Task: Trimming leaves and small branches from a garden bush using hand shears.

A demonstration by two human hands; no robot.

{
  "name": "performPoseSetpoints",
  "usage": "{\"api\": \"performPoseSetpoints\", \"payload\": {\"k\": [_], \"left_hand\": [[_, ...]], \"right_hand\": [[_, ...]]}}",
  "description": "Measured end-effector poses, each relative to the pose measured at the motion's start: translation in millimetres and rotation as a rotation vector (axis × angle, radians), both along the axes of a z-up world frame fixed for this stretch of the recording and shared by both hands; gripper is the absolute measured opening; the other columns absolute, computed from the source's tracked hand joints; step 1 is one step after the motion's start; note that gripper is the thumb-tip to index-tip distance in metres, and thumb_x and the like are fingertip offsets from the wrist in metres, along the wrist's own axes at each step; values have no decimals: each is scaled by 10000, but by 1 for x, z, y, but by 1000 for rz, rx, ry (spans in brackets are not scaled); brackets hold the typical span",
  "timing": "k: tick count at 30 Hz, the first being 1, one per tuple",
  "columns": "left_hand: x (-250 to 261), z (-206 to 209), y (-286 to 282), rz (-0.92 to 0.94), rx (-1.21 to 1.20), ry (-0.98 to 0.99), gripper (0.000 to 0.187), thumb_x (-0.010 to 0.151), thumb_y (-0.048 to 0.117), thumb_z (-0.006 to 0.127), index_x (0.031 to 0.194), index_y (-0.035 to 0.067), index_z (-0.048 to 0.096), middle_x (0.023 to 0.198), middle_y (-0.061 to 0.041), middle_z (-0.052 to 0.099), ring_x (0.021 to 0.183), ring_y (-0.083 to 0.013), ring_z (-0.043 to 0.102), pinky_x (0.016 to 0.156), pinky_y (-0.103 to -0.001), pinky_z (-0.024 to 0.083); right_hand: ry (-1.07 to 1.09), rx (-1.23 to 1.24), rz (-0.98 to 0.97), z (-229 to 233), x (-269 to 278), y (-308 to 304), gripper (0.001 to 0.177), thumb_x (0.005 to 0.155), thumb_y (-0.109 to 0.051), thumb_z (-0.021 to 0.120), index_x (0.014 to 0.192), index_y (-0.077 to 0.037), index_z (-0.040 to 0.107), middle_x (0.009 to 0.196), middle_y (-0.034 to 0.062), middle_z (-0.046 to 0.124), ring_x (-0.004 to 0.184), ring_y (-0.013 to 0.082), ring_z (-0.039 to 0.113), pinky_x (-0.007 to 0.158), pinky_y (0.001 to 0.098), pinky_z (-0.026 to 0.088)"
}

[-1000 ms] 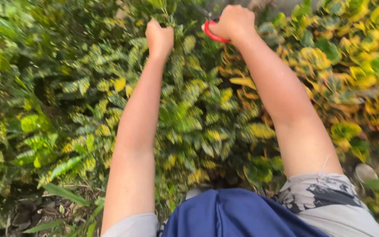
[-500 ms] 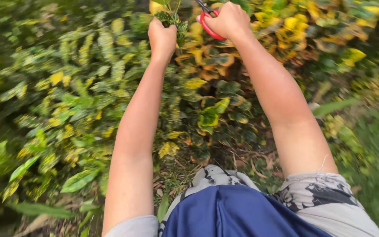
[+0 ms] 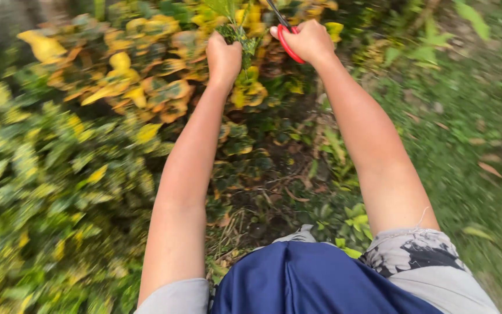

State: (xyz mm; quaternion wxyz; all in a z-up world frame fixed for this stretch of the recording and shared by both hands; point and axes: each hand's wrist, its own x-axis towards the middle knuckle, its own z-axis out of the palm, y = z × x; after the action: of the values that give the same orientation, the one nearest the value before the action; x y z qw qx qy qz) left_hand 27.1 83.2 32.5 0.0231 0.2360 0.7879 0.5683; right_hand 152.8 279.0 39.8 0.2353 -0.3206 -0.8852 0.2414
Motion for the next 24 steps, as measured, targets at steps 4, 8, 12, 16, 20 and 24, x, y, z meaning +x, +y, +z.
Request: {"api": "performPoseSetpoints", "payload": {"k": [4,8,12,16,20,24], "left_hand": [[35,-50,91,-116,127,86,245,811,81,681,1049,23,688,949,-202,769,897,-364,742,829,-432,554],[90,-87,172,-204,93,74,294,779,63,679,1072,49,701,934,-226,746,895,-392,728,828,-442,548],[138,-137,257,-315,91,73,261,777,95,724,1029,31,701,956,-257,736,929,-426,711,829,-461,546],[183,-193,330,-366,-99,73,269,791,122,717,1045,33,709,952,-282,722,933,-452,699,838,-494,536],[220,-266,399,-467,-191,68,269,792,124,711,983,-61,669,975,-337,688,950,-495,674,841,-521,536],[257,-323,459,-526,-254,104,257,783,128,723,914,-87,678,952,-343,688,927,-495,684,846,-519,545]], "right_hand": [[-71,-45,-89,-40,64,72,841,798,-870,644,616,-50,663,644,142,674,647,325,686,663,458,532],[-88,-111,-204,-76,139,134,870,793,-892,640,580,-48,649,587,141,628,591,295,648,636,424,514],[-77,-239,-284,-107,209,183,860,785,-891,602,573,-61,669,580,133,637,588,278,656,649,420,519],[-39,-371,-392,-169,264,243,823,743,-901,580,561,-108,705,567,86,664,578,257,688,669,380,545],[-89,-504,-488,-190,308,266,888,814,-892,530,528,-55,606,525,111,601,512,242,646,658,395,563],[-58,-572,-585,-243,338,301,873,790,-885,567,525,-54,583,492,92,589,437,190,636,604,325,552]]}}
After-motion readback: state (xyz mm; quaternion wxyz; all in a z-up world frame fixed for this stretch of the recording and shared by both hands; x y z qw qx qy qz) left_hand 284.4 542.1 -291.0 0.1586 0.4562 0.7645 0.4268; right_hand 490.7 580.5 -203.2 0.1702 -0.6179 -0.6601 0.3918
